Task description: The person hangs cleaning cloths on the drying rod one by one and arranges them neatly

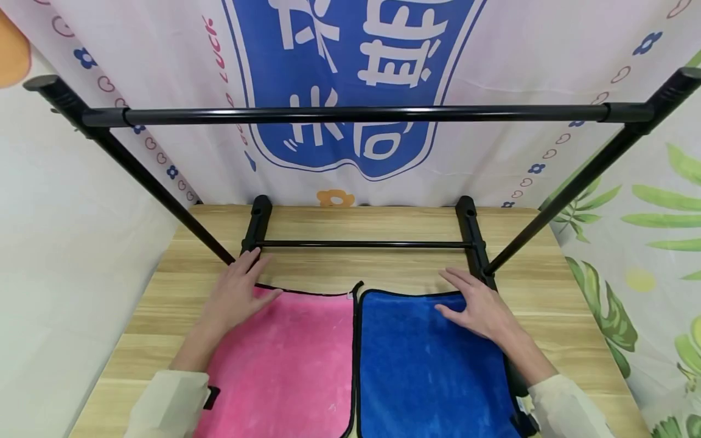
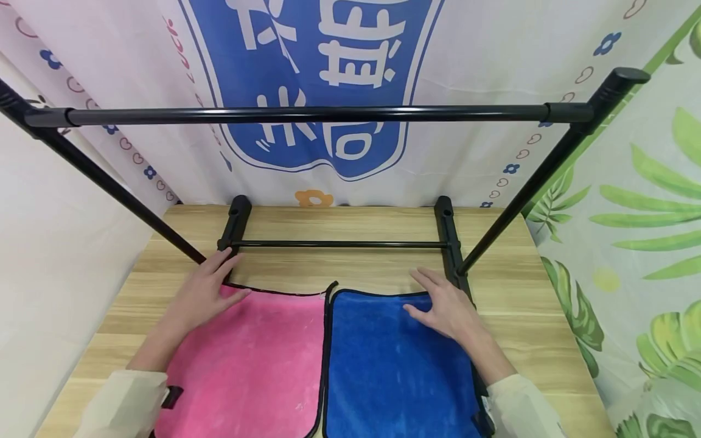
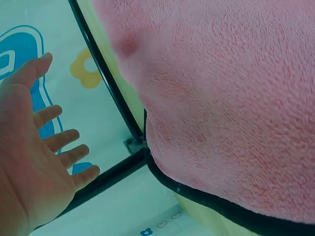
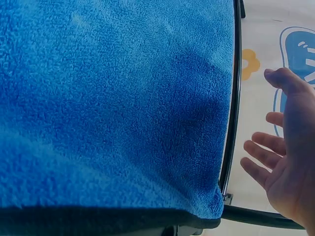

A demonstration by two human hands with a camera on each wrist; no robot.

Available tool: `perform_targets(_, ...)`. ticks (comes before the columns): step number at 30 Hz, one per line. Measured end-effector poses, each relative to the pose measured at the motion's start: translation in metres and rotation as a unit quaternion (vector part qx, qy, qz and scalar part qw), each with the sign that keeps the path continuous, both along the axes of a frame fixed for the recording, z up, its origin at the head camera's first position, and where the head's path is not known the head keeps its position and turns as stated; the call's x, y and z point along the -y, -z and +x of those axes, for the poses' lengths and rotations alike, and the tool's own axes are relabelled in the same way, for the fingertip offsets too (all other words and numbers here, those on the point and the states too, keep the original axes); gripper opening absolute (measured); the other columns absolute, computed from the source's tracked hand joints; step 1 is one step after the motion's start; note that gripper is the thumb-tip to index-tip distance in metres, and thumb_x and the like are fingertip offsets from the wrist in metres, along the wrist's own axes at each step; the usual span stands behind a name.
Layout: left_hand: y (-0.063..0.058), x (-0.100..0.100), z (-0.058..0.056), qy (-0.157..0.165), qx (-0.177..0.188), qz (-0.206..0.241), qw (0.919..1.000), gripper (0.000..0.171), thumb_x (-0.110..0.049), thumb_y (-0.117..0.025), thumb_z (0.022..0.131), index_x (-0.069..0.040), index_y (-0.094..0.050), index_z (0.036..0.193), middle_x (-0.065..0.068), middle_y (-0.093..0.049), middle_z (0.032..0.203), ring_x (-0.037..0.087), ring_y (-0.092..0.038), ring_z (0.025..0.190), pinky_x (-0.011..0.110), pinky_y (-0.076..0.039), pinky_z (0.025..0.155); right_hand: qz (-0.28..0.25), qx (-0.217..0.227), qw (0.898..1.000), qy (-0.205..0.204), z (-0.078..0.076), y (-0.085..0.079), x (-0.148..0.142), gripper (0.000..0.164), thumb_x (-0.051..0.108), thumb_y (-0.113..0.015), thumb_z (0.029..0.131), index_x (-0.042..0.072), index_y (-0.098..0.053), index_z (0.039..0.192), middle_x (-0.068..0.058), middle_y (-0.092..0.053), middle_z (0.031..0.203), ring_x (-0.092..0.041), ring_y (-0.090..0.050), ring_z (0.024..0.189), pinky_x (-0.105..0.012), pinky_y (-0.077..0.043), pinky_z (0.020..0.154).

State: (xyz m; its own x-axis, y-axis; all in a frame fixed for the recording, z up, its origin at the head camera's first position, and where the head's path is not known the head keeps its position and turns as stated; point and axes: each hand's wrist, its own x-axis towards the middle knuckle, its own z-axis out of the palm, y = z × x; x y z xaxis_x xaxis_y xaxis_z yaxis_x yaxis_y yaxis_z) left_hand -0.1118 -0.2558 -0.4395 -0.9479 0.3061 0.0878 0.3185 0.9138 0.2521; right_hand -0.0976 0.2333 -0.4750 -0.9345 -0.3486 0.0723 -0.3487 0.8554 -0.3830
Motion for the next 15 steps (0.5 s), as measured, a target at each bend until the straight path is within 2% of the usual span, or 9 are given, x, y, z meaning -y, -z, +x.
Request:
perform_targets(6,0.001,0.005,-0.002,-0.004,-0.041,0.06,0.9974,0.067,-0.023,-0.079,0.091,0.007,-0.052,0.145,0.036,-0.049,0.145,0.056,-0.048,0.132,0.07,-0.041,0.107,-0.007,0.005,1.0,-0.021,0.001,0.001,0.0,0.066,0.035,-0.08,0.09,0.008,-0.058,0.146,-0.02,-0.056,0.146,-0.043,-0.057,0.129,-0.063,-0.052,0.097)
perform_targets(11,0.0,0.009,-0.004,-0.017,-0.048,0.103,0.9934,0.061,-0.018,-0.079,0.092,0.007,-0.054,0.142,0.034,-0.053,0.139,0.054,-0.052,0.127,0.067,-0.044,0.105,-0.011,0.001,0.999,-0.03,0.004,0.001,0.0,0.063,0.033,-0.081,0.09,0.008,-0.061,0.143,-0.02,-0.059,0.143,-0.042,-0.059,0.128,-0.061,-0.053,0.097)
perform_targets(15,-0.001,0.012,-0.005,-0.025,-0.074,0.129,0.9885,0.053,-0.013,-0.079,0.09,0.007,-0.06,0.135,0.031,-0.058,0.13,0.051,-0.059,0.118,0.064,-0.05,0.098,-0.021,-0.002,0.999,-0.032,0.005,0.0,0.0,0.06,0.031,-0.081,0.09,0.008,-0.062,0.141,-0.019,-0.061,0.14,-0.04,-0.062,0.124,-0.06,-0.054,0.096)
